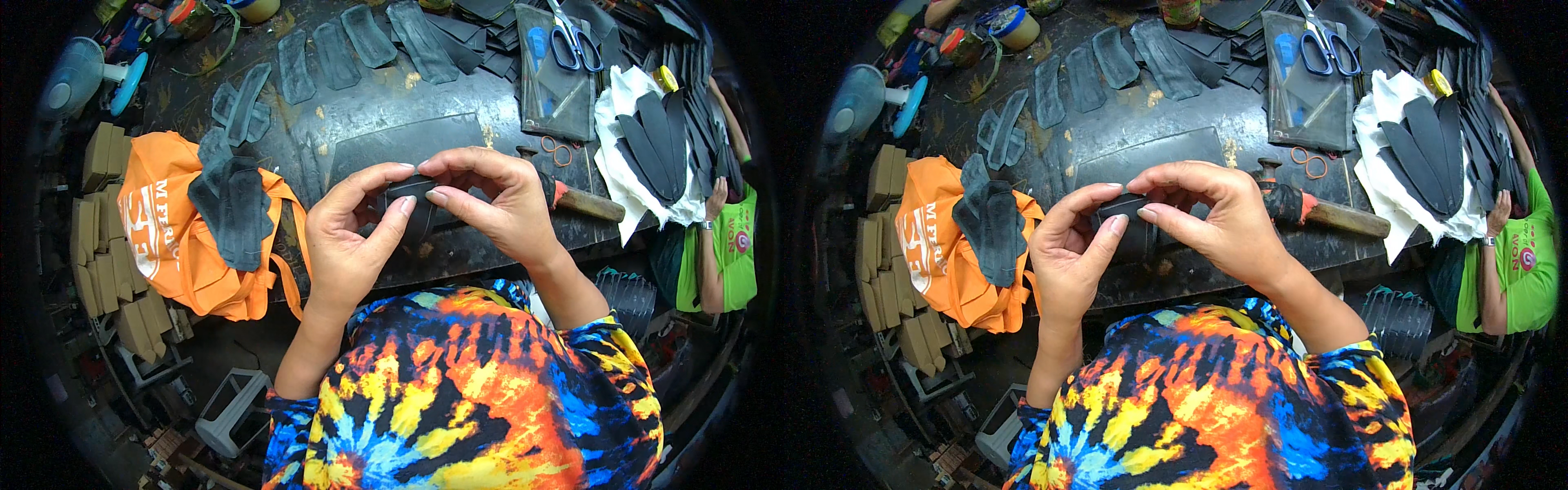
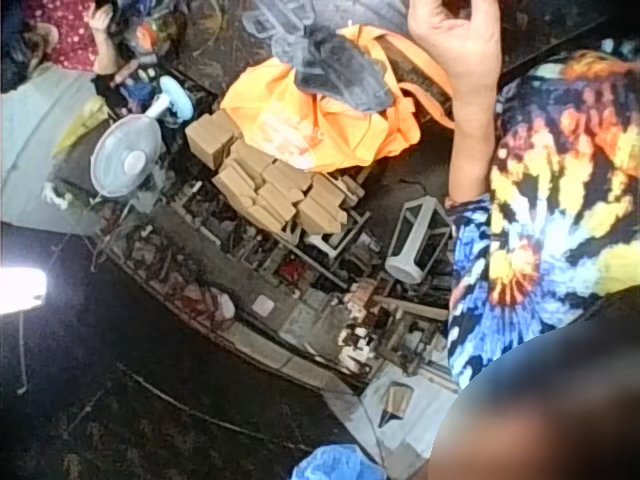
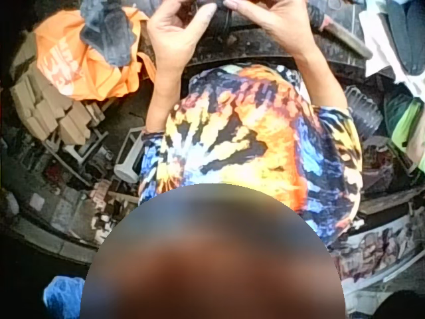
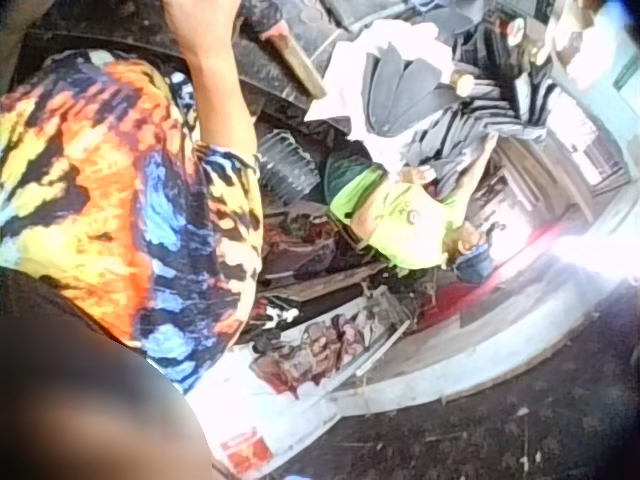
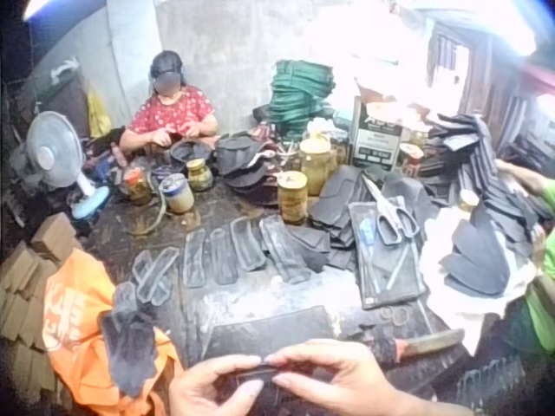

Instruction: The person repeatedly rubs small black rubber pieces on a worktable, then uses a hammer to press them down. They handle multiple rubber pieces one at a time, occasionally moving them aside or stacking them.

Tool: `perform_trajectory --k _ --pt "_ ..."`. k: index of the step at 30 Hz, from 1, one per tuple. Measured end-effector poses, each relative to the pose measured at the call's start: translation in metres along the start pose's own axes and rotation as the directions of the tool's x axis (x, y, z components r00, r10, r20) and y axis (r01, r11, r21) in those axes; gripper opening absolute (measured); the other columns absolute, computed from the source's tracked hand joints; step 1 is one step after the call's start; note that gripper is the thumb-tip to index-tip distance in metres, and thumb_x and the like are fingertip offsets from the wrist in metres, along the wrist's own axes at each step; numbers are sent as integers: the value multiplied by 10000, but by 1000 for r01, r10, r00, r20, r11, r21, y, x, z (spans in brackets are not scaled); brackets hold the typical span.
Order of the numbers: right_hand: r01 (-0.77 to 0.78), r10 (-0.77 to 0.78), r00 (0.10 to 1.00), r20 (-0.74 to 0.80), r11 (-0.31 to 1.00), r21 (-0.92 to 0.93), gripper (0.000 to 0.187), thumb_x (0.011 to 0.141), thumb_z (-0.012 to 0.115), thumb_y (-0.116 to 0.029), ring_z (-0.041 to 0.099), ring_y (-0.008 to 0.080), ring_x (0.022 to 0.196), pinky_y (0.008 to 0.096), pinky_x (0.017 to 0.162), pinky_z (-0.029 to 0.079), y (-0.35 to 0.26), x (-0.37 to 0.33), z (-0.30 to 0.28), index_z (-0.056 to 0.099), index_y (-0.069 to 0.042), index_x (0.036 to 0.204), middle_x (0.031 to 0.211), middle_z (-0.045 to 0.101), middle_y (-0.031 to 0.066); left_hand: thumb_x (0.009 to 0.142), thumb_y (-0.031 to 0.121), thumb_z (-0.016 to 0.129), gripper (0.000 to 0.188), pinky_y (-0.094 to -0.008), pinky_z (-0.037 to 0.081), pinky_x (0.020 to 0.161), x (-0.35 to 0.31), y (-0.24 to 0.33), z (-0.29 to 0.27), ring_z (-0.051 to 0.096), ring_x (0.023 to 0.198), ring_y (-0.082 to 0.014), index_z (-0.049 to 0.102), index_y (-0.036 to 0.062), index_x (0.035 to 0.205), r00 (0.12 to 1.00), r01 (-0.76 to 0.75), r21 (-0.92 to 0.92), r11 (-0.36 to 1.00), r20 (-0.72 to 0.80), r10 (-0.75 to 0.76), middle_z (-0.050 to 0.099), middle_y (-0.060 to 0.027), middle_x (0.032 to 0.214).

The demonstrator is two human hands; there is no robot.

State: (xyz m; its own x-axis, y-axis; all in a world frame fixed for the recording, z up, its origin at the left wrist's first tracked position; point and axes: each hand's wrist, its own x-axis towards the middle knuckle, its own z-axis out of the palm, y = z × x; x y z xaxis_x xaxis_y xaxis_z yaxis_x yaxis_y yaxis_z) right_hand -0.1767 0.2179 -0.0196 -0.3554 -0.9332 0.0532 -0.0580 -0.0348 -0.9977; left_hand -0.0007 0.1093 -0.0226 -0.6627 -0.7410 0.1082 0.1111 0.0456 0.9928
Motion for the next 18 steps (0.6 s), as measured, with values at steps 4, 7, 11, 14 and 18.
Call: perform_trajectory --k 4,7,11,14,18 --pt "-16 16 1000 5 997 -78 253 906 789 -26 682 94 909 258 812 561 1 1 0 769 8 1157 1090 768 65 922 -40 761 277 -214 544 767 0 -2 -4 685 910 -73 734 -20 1197 999 51 27 998 17 -51 743 -53 1105" --pt "-10 8 1000 -18 996 -84 216 910 791 -88 643 61 801 242 719 535 2 1 1 783 0 1107 994 766 34 924 -33 765 261 -207 540 758 -1 -3 -4 688 897 -70 732 -34 1183 994 106 -16 994 15 -105 744 -55 1087" --pt "-43 42 999 -18 994 -100 202 903 804 -101 651 67 819 240 706 525 2 0 1 791 -19 1086 973 743 36 929 -25 768 246 -199 535 743 0 -3 -4 683 887 -62 733 -40 1172 991 129 -25 991 33 -128 743 -52 1071" --pt "-22 18 999 -31 992 -124 188 894 818 -113 652 79 841 239 700 513 2 0 1 801 -43 1068 965 713 30 932 -23 766 240 -199 534 736 0 -4 -5 680 877 -57 733 -41 1168 992 120 -17 993 41 -119 743 -46 1057" --pt "-17 12 999 -34 989 -146 166 887 831 -122 646 91 861 240 694 497 2 0 1 811 -64 1042 959 683 20 931 -22 765 221 -195 524 720 0 -5 -5 666 850 -47 736 -43 1149 990 136 -28 990 44 -135 743 -35 1028"
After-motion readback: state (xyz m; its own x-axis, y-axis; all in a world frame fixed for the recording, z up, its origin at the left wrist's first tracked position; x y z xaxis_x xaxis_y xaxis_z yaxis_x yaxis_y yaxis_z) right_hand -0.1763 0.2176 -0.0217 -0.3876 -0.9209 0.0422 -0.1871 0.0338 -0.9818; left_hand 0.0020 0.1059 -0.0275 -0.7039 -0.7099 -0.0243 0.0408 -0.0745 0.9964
